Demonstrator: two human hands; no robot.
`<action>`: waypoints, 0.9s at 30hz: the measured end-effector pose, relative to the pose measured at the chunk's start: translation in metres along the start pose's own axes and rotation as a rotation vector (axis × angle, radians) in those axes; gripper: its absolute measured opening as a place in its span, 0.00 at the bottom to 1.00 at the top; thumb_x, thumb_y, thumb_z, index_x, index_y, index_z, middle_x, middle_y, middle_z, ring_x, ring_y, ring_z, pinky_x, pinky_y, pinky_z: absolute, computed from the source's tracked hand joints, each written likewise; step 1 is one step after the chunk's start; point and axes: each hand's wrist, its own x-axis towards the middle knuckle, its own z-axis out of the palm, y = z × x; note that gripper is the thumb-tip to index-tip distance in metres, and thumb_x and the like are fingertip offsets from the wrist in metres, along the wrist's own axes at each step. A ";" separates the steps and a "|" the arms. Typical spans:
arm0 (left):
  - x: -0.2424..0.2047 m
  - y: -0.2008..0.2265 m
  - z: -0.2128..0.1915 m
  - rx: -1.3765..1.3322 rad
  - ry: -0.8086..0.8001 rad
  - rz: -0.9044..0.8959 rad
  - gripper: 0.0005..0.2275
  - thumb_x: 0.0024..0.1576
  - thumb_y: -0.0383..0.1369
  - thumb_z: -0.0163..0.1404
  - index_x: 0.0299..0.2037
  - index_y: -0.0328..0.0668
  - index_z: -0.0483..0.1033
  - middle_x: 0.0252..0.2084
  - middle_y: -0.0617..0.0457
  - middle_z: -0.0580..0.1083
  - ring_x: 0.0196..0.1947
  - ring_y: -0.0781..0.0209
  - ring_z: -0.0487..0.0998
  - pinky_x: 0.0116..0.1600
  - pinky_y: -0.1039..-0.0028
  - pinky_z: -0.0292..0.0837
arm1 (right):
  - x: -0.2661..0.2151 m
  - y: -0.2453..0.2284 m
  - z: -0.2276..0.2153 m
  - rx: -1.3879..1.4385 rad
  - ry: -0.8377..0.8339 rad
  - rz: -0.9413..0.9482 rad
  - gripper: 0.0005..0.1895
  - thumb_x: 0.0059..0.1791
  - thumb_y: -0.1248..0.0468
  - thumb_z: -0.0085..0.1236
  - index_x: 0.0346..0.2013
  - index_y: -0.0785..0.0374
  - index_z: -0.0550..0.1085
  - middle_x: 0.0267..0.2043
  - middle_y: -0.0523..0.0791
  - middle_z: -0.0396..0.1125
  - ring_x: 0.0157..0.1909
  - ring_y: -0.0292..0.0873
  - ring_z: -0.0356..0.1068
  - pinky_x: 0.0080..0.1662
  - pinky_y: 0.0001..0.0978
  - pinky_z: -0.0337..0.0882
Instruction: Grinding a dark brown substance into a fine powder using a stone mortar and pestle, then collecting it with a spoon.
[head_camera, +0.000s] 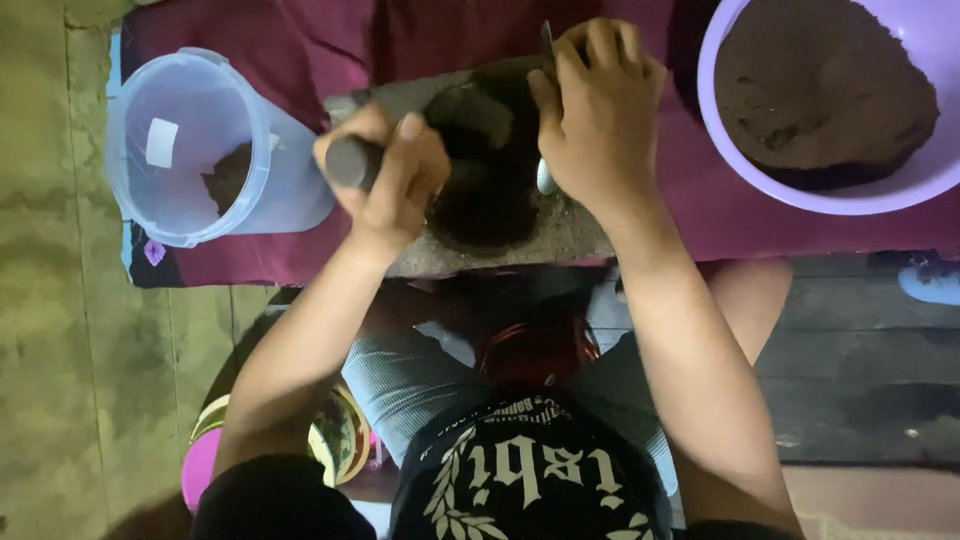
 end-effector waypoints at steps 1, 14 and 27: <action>0.005 0.002 0.004 0.063 -0.045 0.033 0.17 0.62 0.26 0.46 0.23 0.44 0.53 0.13 0.56 0.51 0.08 0.64 0.54 0.14 0.72 0.44 | 0.001 0.000 0.001 0.027 -0.003 0.013 0.09 0.55 0.60 0.59 0.40 0.64 0.74 0.46 0.46 0.64 0.53 0.51 0.60 0.44 0.48 0.64; 0.040 0.130 0.019 0.092 -0.261 -0.225 0.11 0.66 0.38 0.41 0.30 0.52 0.57 0.23 0.62 0.51 0.24 0.66 0.51 0.34 0.71 0.48 | 0.000 0.001 0.003 0.126 0.033 0.035 0.08 0.55 0.62 0.59 0.41 0.65 0.72 0.47 0.46 0.64 0.54 0.52 0.59 0.45 0.49 0.60; 0.026 0.019 0.029 0.247 -0.030 -0.161 0.18 0.62 0.23 0.46 0.23 0.48 0.50 0.15 0.58 0.57 0.15 0.72 0.56 0.21 0.79 0.45 | 0.001 -0.002 -0.002 0.008 -0.017 0.057 0.10 0.55 0.59 0.56 0.43 0.63 0.76 0.46 0.47 0.67 0.53 0.52 0.61 0.44 0.49 0.65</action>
